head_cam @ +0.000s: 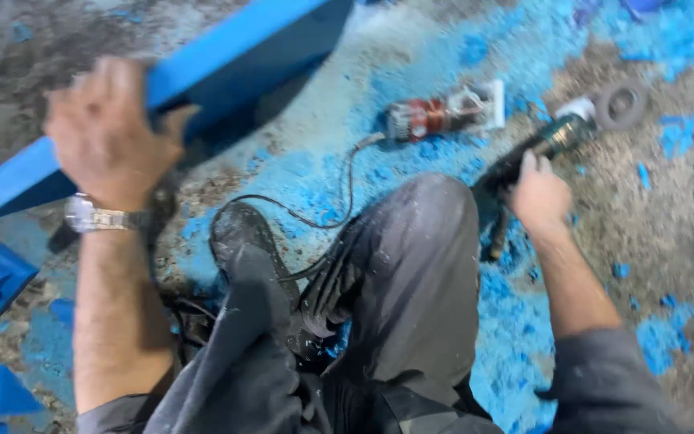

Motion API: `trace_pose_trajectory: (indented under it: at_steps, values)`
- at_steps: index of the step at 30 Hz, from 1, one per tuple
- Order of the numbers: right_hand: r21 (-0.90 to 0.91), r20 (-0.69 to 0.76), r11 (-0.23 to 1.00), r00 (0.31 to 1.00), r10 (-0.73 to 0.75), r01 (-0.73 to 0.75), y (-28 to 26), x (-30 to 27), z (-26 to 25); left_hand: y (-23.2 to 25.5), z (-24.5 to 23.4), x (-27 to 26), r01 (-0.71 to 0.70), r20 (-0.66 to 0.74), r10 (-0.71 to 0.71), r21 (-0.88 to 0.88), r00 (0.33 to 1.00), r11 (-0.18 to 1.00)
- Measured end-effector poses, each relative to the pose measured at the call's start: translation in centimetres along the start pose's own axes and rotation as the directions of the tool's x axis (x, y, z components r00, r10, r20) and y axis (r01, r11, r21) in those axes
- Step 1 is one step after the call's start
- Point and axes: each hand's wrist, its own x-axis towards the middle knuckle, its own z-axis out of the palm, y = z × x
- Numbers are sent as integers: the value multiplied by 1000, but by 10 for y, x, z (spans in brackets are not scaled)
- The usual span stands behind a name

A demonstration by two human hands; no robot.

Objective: Shaping and smoothing the edges of blue plastic blocks using an angle grinder and an electric sander.

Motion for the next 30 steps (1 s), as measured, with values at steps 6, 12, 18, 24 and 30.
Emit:
trace_pose_trajectory:
  at_steps: [6, 12, 18, 24, 30]
  values:
    - [504, -122, 857, 991, -51, 106, -91, 11, -109, 39, -25, -15, 160, 202, -124, -174, 972, 972]
    - [966, -213, 138, 976, -53, 218, -164, 37, -157, 84, -46, -44, 143, 156, -108, -236, 982, 961]
    - [829, -420, 360, 901, -105, 428, -178, 35, -148, 102, -51, -58, 147, 160, -106, -273, 981, 951]
    - [883, -438, 194, 899, 13, 427, -162, 10, -121, 106, -49, -62, 151, 169, -106, -281, 980, 948]
    - [970, -52, 241, 944, 325, -29, -81, -56, -54, 107, -54, -59, 163, 212, -103, -290, 972, 943]
